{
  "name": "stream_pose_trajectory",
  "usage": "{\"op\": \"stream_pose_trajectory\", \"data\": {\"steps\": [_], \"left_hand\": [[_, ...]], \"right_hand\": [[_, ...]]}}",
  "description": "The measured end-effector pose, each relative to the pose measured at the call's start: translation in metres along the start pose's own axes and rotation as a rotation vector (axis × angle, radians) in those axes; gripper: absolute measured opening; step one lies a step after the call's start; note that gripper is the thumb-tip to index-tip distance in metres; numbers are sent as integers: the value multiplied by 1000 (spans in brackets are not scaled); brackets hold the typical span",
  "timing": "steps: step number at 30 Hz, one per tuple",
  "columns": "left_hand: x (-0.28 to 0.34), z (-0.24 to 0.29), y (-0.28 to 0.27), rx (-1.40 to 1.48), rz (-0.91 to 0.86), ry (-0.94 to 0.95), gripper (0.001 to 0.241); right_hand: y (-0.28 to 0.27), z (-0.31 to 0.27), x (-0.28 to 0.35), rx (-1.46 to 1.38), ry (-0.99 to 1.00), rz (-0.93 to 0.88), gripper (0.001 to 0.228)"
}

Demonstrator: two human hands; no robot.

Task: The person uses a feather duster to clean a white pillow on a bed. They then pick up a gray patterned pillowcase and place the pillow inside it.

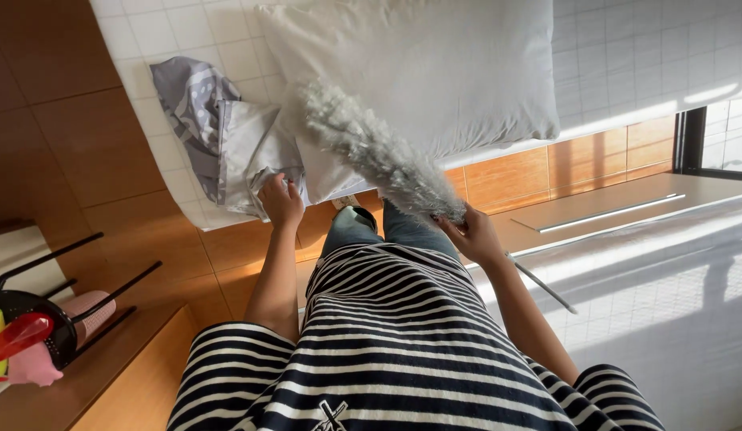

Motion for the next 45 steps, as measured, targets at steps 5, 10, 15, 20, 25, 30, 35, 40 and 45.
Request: {"op": "stream_pose_trajectory", "data": {"steps": [5, 10, 15, 20, 25, 30, 35, 40, 45], "left_hand": [[-13, 14, 57, -87, -467, -371, 65], [-4, -5, 134, 272, -535, -263, 117], [4, 36, 78, 1, -485, -507, 125], [-15, 45, 89, 413, -452, -498, 110], [-25, 101, 54, 358, -375, -507, 86], [-7, 150, 28, 480, -372, -353, 61], [56, 55, 100, 354, -418, -155, 52], [65, 60, 100, 158, -420, -376, 58], [80, 57, 106, -16, -413, -703, 83]], "right_hand": [[26, 79, -2, 170, 380, 46, 51], [64, 124, -7, 319, 87, 10, 40], [-26, 303, 78, -71, 548, 439, 37], [-115, 338, 167, -14, 573, 855, 35], [-108, 288, 144, -8, 545, 943, 46], [-27, 153, 15, 143, 192, 239, 34], [10, 89, -50, 203, -170, -3, 35], [-53, 197, -94, 470, -24, -2, 39], [-221, 259, -79, 439, 297, 513, 19]]}}
Point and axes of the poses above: each hand's wrist, its own x-axis away from the middle knuckle, its own y-axis out of the palm, z = x × y, the point moved 10 cm from there along -x, towards the middle knuckle, and after that the axes turned 5 degrees about -y, right-handed, at the moved point
